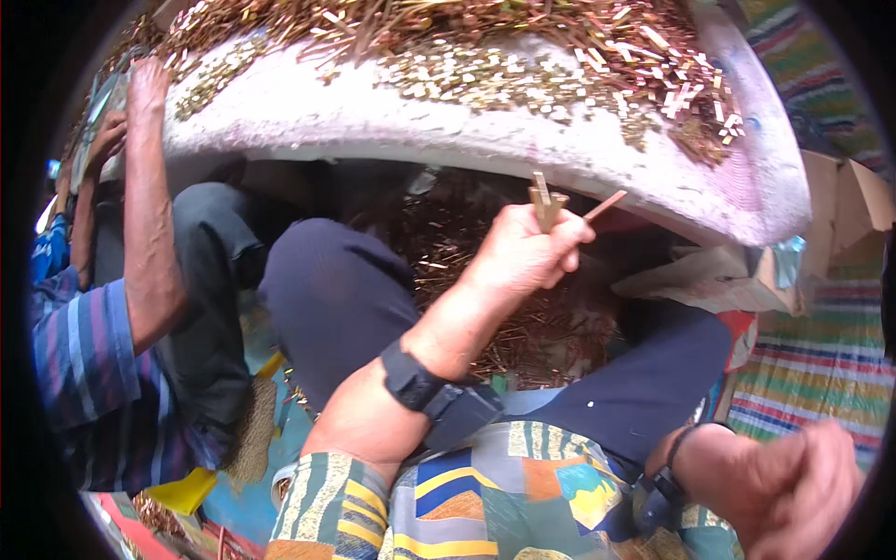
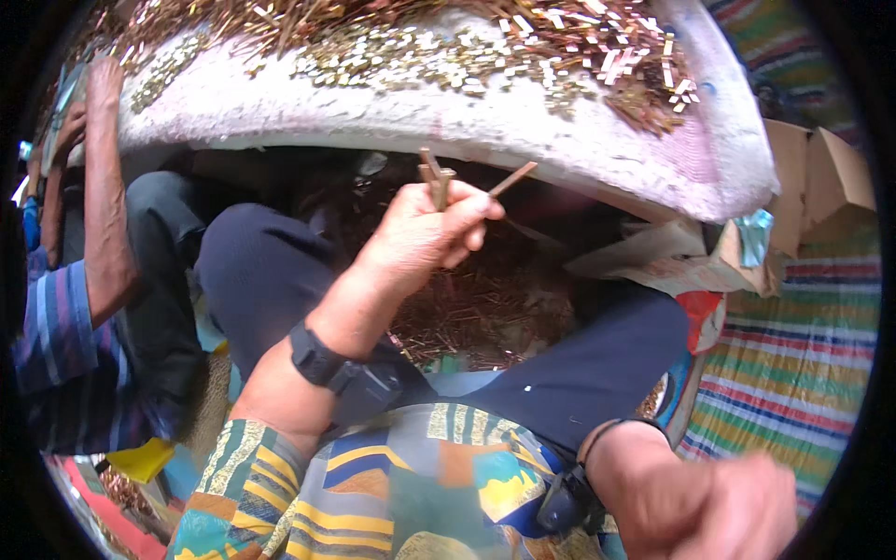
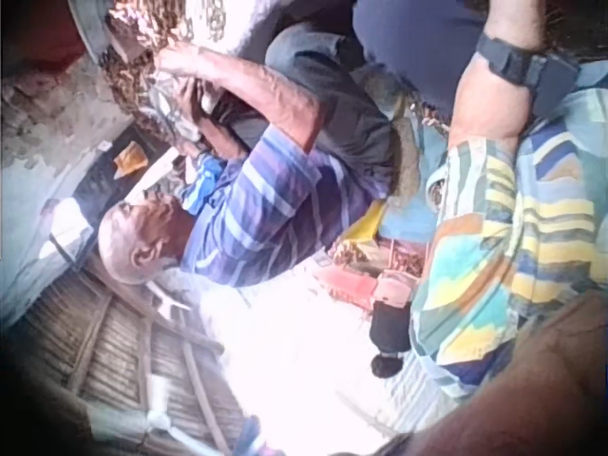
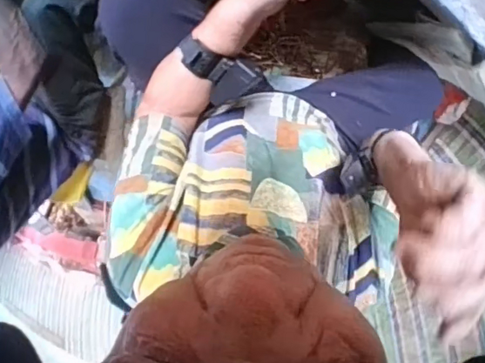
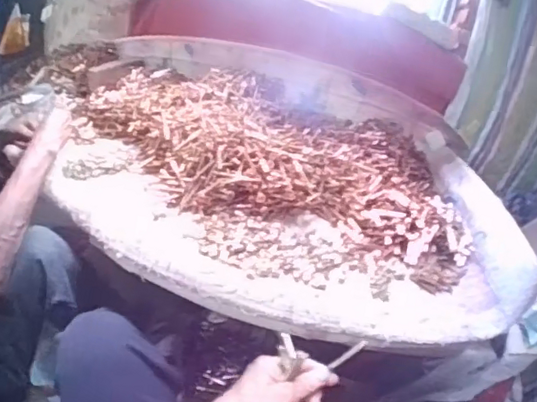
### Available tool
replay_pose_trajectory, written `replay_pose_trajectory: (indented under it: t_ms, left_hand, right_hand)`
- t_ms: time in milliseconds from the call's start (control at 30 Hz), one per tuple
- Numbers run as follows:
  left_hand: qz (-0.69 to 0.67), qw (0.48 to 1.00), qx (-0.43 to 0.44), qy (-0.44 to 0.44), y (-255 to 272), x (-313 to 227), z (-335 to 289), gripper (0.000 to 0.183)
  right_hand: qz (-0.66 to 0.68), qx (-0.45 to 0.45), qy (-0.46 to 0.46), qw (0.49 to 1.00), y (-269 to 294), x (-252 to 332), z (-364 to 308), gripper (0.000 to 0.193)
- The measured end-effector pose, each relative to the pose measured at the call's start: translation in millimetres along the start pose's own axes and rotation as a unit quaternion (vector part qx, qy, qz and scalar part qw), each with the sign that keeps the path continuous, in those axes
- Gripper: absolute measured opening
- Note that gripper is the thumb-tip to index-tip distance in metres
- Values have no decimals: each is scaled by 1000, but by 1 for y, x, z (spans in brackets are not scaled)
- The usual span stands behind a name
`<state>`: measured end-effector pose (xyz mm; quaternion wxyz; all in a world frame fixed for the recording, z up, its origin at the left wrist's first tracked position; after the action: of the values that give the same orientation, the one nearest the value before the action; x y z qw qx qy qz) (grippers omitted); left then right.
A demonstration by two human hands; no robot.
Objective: Assembling small metal components by hand at a workstation.
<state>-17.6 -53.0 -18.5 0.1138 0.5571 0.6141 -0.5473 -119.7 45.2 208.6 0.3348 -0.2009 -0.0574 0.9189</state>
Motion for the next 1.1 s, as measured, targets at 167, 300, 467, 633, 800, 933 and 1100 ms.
replay_pose_trajectory:
  t_ms: [167,300,467,633,800,933,1100]
  left_hand:
    - [12,998,-54,-26,17,-14,-13,19]
    - [31,995,-95,-25,10,-25,-27,19]
    - [124,986,-89,-65,-12,-73,-30,18]
    - [126,982,-104,-93,-3,-90,-22,20]
    - [104,990,-60,-75,13,-70,-23,19]
    - [105,992,-33,-65,3,-68,-17,20]
    - [89,993,-58,-49,7,-57,-15,21]
  right_hand:
    - [-518,89,-379,761,66,20,-31,21]
    - [-626,131,-446,626,160,44,-46,25]
    - [-699,213,-412,544,234,50,-48,24]
    - [-737,373,-336,453,272,21,-47,31]
    - [-726,454,-340,389,307,1,-73,43]
    - [-703,518,-356,332,319,2,-93,45]
    - [-655,498,-391,413,286,15,-96,38]
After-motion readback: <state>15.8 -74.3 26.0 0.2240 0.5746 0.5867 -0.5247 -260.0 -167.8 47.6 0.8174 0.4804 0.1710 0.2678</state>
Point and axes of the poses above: each hand's wrist, its own z-axis towards the middle knuckle, its own y-axis out of the back of the hand, x = y × z, the point moved 5 cm from there along z, towards the middle knuckle, and after that the axes turned 13 degrees about y, right-handed, at the moved point
